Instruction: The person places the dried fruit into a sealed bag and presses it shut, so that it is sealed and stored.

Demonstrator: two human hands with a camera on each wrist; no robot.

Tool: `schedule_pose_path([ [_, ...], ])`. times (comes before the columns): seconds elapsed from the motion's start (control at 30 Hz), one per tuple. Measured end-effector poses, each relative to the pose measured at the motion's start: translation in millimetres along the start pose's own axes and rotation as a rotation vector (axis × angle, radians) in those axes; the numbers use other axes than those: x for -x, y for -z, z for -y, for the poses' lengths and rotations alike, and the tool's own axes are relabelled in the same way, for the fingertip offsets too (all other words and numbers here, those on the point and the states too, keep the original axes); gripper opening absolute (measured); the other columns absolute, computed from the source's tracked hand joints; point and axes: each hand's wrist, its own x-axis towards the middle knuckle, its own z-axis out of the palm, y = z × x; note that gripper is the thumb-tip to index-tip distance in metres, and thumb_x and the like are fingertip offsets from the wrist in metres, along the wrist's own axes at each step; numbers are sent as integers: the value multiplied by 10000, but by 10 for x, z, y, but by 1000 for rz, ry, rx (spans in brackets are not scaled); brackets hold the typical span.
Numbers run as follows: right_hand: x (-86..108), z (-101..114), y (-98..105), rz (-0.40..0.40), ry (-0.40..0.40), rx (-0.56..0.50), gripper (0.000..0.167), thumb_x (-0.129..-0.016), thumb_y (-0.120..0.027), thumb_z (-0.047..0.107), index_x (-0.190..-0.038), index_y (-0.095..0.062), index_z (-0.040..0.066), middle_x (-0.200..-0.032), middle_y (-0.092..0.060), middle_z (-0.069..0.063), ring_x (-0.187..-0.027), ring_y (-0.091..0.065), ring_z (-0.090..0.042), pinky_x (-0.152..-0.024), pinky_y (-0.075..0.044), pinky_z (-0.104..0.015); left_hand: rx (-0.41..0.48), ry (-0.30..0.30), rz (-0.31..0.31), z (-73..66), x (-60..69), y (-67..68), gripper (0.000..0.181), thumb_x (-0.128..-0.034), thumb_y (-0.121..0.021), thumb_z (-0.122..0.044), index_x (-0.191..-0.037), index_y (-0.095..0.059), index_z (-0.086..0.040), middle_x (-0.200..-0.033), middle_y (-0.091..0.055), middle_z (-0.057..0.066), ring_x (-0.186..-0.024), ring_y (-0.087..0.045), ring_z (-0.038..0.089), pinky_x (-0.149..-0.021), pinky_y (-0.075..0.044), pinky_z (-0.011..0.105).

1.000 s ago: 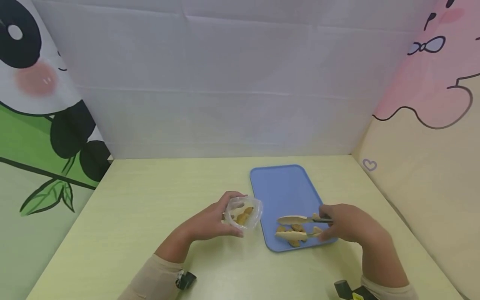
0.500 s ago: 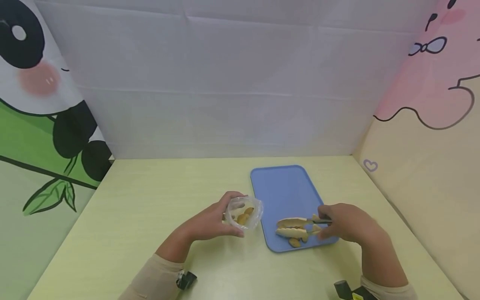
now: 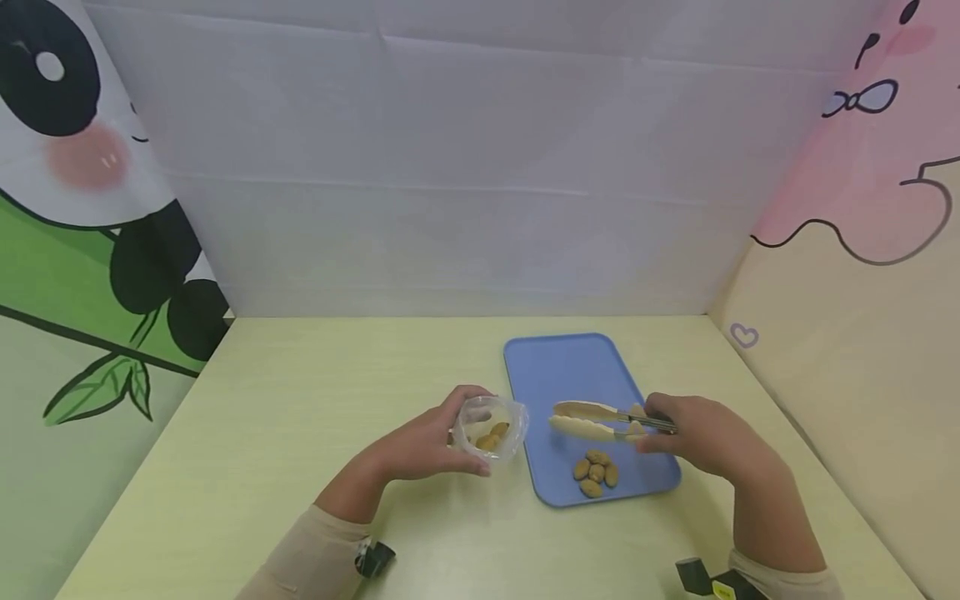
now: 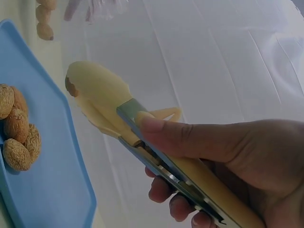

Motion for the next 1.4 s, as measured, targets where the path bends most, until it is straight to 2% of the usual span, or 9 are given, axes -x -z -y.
schedule_pose_path([
  [0.1,-7,-9,-9,-32,14,8,360,-864,-654,547,-928,-548,209,-705,-473,117,-640,-424,-58,-594,-351,-264,9,-2,8,9,-7,-4,827,-776,-839,-335,-1378,-280,-428,-1482,-452,101,-1358,-459,189,-997,-449,439],
  [0.4,-12,33,-11,-114,8,4,346,-873,-622,588,-935,-548,256,-702,-484,132,-645,-444,-63,-606,-362,-270,16,4,21,24,-10,-7,821,-792,-830,-301,-1389,-276,-401,-1466,-462,95,-1357,-462,235,-964,-462,412],
  [0.6,-26,66,-20,-163,34,-23,328,-898,-611,568,-888,-514,255,-661,-398,112,-606,-393,-39,-578,-332,-246,11,2,19,39,-14,-3,824,-782,-837,-326,-1387,-282,-397,-1459,-471,77,-1353,-466,211,-971,-462,414],
  [0.9,-51,176,-15,-201,68,-46,268,-925,-598,534,-892,-531,277,-663,-403,130,-611,-417,-31,-589,-345,-248,3,-2,21,56,-23,1,821,-785,-835,-308,-1390,-285,-379,-1445,-485,77,-1341,-482,223,-949,-468,396],
  [1.13,-57,274,-31,-239,105,-53,254,-933,-603,511,-878,-515,280,-668,-399,129,-614,-415,-31,-592,-347,-247,-21,0,18,41,-18,-7,834,-783,-829,-361,-1403,-272,-370,-1392,-517,94,-1243,-541,270,-900,-477,395],
  [1.4,-55,414,-68,-265,183,-53,213,-927,-631,476,-967,-564,278,-711,-462,168,-608,-417,-1,-572,-371,-221,-47,11,14,29,-19,-10,847,-783,-824,-386,-1418,-265,-345,-1338,-541,93,-1119,-571,295,-875,-468,401],
])
